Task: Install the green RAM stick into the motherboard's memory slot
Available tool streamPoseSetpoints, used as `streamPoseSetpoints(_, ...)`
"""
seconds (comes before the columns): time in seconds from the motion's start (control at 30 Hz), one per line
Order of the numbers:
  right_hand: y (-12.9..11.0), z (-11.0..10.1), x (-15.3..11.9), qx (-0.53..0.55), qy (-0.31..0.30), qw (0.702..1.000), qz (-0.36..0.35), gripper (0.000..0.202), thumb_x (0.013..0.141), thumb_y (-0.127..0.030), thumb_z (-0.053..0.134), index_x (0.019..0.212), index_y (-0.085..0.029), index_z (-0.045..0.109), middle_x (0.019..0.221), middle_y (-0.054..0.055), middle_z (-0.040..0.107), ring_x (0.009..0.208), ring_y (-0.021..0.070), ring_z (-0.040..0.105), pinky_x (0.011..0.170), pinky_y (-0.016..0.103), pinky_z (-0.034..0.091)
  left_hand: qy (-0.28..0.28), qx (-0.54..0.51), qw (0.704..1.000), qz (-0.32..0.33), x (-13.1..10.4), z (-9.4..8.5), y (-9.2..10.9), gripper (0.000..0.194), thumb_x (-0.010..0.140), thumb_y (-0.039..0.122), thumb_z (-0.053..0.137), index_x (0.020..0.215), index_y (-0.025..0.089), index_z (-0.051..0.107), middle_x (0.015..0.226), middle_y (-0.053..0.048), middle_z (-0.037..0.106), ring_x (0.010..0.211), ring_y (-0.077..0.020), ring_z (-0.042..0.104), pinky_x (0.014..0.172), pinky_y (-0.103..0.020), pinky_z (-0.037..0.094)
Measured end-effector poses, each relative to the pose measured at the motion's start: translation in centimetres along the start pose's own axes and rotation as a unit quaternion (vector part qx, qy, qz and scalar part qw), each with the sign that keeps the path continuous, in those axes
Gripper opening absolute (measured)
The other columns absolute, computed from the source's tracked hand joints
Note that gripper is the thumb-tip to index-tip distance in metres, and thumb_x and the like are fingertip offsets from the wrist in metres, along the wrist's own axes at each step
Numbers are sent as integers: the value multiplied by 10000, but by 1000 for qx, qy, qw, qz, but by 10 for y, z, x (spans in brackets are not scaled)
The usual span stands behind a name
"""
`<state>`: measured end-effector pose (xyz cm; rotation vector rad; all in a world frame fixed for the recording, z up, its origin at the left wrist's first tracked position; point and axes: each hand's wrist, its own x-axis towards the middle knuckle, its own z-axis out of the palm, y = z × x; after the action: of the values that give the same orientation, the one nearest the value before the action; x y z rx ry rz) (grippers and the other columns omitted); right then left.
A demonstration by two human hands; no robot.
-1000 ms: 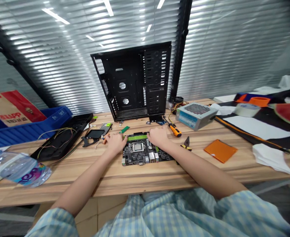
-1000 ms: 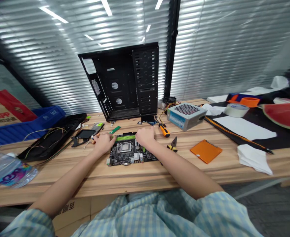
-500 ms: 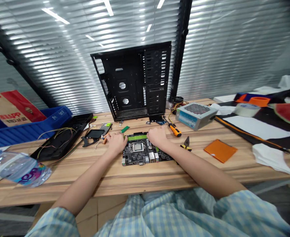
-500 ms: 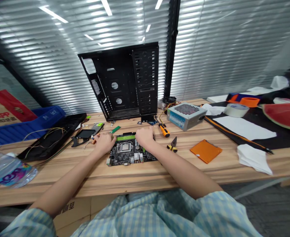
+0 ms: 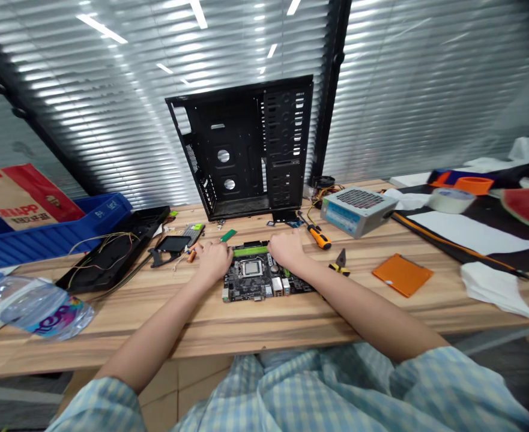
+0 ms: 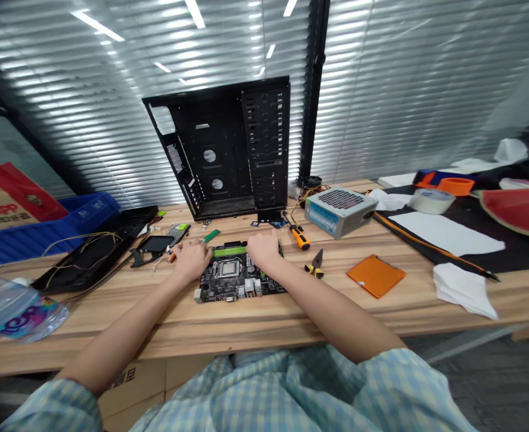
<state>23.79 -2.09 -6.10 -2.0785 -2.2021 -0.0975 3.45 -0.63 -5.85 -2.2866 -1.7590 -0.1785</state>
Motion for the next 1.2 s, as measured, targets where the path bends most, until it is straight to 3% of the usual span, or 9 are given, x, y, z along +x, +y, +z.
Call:
streamPoseSetpoints(0.47,-1,-1,0,5,-11,1000,5,330,847,-146,409,903,-116,733,913,192,721,866,246,676,902,424,255,-17,-6,1000,-13,-1,-7,1,410,922,346,349,895,127,695,1013,-184,685,996,-356,569,869,-510,302)
streamPoseSetpoints(0.73,2,-10,-8,11,7,1000,-2,413,923,-263,348,900,-110,731,929,205,714,883,267,671,899,432,300,-33,-50,998,-31,-1,-13,-3,496,964,376,258,832,146,678,1022,-165,687,995,-336,581,878,-502,307)
streamPoseSetpoints(0.93,1,-9,-8,3,-12,1000,13,311,838,-127,418,942,-100,710,951,214,709,899,272,674,931,447,291,-64,-84,994,-31,2,-6,-8,500,975,356,231,893,138,674,1027,-176,689,1023,-337,589,915,-522,299)
streamPoseSetpoints(1.2,-1,-8,-5,23,-49,998,27,301,820,-101,454,982,-112,707,940,196,718,953,258,671,911,412,320,-101,-106,988,-52,7,0,-10,486,983,370,231,934,136,654,1039,-187,682,1032,-330,602,897,-480,368)
